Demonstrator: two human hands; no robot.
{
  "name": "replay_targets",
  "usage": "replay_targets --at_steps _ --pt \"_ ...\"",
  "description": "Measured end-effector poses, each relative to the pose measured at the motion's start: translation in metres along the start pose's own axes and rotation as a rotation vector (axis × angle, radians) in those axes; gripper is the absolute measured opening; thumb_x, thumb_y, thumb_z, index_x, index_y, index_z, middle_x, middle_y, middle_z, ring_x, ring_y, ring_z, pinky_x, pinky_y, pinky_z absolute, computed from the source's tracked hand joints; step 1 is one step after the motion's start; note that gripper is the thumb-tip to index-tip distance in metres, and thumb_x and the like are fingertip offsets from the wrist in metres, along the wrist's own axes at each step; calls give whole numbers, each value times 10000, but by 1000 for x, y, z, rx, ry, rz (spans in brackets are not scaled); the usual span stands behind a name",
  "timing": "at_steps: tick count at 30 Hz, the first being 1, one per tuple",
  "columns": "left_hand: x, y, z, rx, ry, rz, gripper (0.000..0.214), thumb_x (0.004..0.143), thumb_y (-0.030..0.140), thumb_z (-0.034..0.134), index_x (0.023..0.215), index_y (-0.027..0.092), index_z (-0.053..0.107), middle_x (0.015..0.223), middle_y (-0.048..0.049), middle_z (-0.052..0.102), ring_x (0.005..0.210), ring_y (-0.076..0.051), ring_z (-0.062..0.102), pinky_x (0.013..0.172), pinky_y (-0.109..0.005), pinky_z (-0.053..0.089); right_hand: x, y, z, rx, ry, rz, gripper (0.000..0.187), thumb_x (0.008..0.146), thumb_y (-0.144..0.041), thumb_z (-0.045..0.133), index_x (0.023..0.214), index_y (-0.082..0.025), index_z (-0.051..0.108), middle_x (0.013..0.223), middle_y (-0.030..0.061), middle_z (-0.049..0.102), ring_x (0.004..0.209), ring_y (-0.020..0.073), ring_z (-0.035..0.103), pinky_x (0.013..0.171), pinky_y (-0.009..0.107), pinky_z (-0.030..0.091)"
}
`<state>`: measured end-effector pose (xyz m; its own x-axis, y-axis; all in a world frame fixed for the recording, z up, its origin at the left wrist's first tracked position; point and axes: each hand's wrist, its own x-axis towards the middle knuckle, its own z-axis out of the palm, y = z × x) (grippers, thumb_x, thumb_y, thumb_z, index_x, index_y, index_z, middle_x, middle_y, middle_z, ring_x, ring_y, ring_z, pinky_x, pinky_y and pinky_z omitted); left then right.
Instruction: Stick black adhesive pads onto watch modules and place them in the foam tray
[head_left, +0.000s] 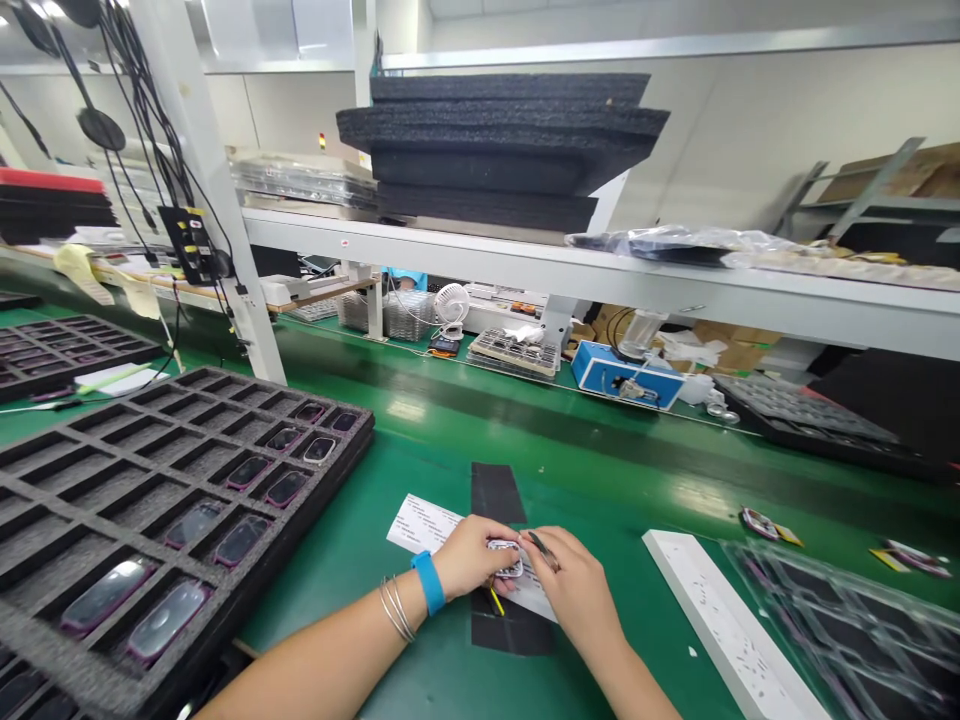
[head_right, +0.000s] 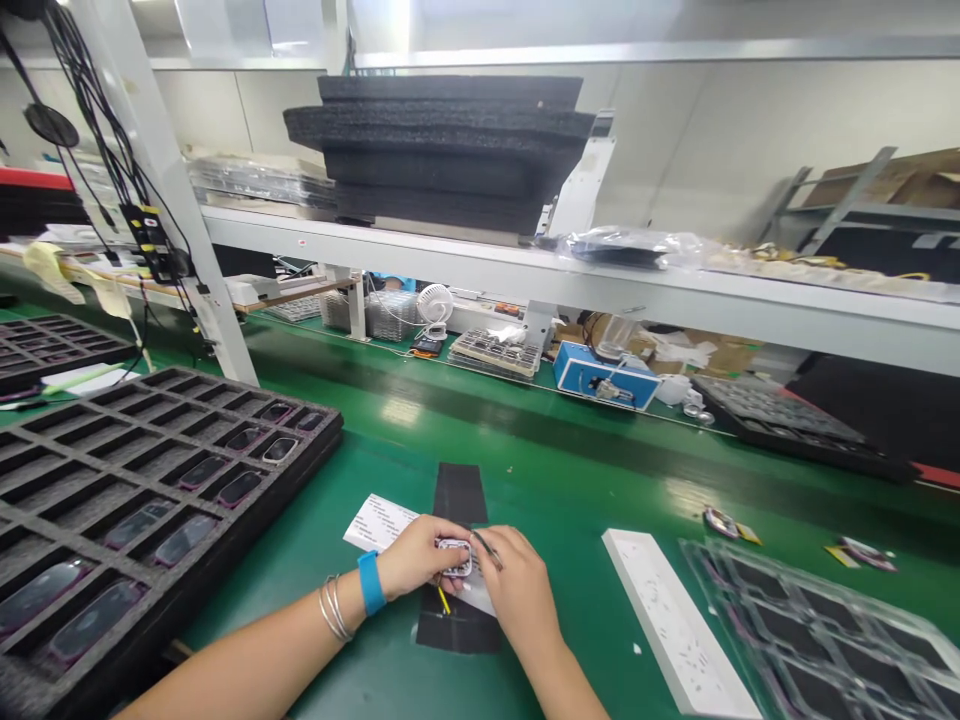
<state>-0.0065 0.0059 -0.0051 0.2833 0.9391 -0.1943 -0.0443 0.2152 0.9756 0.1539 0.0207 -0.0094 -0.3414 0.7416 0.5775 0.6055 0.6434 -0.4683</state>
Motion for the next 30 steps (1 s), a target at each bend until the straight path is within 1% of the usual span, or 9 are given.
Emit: replay_targets --at_steps 3,6,10,13,18,24,27,30 --pt "-1 -1 2 21 19 32 359 655 376 633 896 121 707 580 -20 605 520 -157 597 565 -308 505 -1 3 0 -21 -11 -76 199 867 -282 487 867 -237 681 821 54 691 774 224 650 701 353 547" --pt "-1 -3 3 82 37 74 320 698 340 584 892 121 714 580 -25 606 508 -156 594 544 -305 510 -1 4 1 -15 -7 -116 185 852 -245 498 888 -226 679 819 54 689 759 221 649 678 349 553" --pt "-1 -3 5 143 62 120 314 717 283 546 930 133 723 646 -44 643 525 -162 605 534 -310 523 1 3 1 -11 3 -105 193 849 -234 489 858 -222 681 785 55 685 727 221 650 652 348 553" --pt "-2 -1 4 155 62 138 327 731 281 536 962 141 721 729 -61 672 560 -171 622 548 -318 535 2 1 -1 10 -20 -90 193 854 -233 490 888 -226 680 808 58 685 741 216 652 660 333 554" --pt "-1 -1 2 184 56 128 339 741 290 529 977 141 721 755 -66 673 568 -174 624 549 -318 537 1 4 0 -3 -54 -112 195 853 -202 495 930 -212 673 837 58 682 763 202 646 677 314 551" --pt "0 -3 3 181 46 121 337 726 288 548 963 118 718 775 -73 672 588 -178 625 551 -317 539 -1 8 2 -161 -76 -183 196 838 -140 467 892 -166 653 814 71 666 748 206 619 668 334 532" --pt "1 -5 3 154 30 100 322 723 278 566 959 119 716 735 -60 664 584 -172 625 557 -311 539 1 5 0 -212 -106 -173 173 821 -113 481 857 -172 640 806 64 659 753 203 613 677 327 523" --pt "1 -5 1 99 14 76 309 723 286 599 956 119 713 693 -49 656 579 -162 628 571 -296 538 3 1 -2 -215 -139 -145 156 818 -108 489 850 -179 624 810 57 654 766 199 612 688 316 514"
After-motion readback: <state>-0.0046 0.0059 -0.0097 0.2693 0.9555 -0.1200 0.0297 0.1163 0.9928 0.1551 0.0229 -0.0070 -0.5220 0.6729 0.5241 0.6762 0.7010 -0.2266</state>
